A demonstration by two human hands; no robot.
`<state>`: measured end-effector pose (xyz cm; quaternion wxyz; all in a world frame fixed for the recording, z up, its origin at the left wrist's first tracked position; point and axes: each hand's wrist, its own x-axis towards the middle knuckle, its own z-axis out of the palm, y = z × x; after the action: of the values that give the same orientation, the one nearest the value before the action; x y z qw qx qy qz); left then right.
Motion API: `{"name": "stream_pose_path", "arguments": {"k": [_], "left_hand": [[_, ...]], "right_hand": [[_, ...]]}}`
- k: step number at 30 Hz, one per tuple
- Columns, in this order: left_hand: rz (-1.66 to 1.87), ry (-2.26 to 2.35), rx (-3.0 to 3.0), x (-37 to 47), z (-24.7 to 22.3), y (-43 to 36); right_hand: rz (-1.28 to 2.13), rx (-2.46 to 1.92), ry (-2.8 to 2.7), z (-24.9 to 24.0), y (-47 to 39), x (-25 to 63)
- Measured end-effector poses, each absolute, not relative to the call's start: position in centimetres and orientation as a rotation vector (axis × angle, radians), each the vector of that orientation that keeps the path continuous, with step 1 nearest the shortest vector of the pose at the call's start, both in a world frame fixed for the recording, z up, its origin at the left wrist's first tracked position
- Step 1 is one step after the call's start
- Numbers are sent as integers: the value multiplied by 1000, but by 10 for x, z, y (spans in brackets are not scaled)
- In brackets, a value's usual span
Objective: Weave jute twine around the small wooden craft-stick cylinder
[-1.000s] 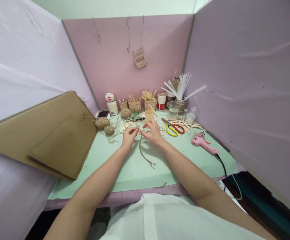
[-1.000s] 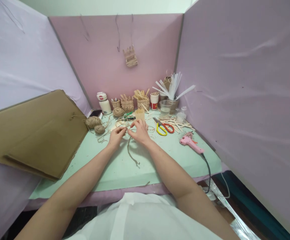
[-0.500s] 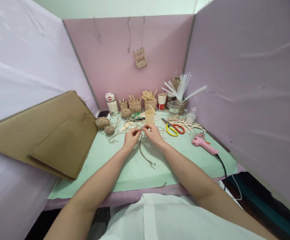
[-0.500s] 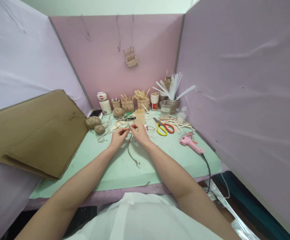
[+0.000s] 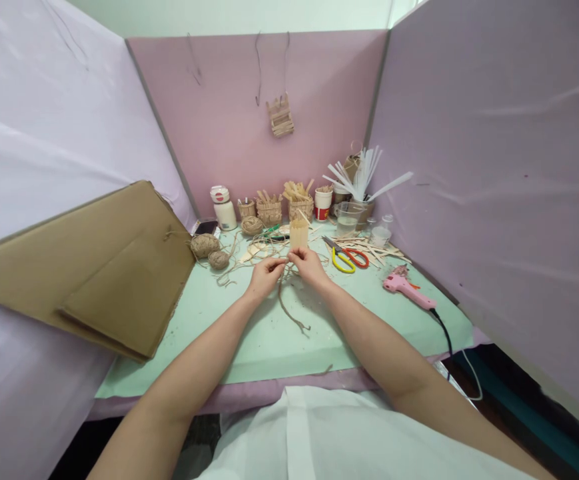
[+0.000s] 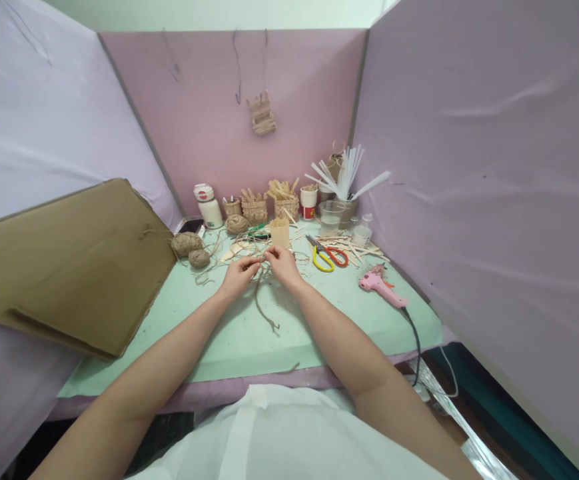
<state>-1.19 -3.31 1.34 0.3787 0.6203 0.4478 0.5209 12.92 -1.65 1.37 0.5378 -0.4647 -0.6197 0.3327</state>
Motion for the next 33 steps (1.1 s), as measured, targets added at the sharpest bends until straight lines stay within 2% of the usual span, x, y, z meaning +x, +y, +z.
{"name": "stream_pose_path", "arguments": {"k": [10,19,33], "left_hand": [[1223,1098,1482,-10,19,-37],[1157,1052,1212,-12,14,-33],[1274,1144,1298,-11,14,-35]], "right_hand": [[1142,-999,-1319,17,-21,128],[1001,-1048,-1310,15,-17,127],[715,-1073,-1552,8,-19,123]]}}
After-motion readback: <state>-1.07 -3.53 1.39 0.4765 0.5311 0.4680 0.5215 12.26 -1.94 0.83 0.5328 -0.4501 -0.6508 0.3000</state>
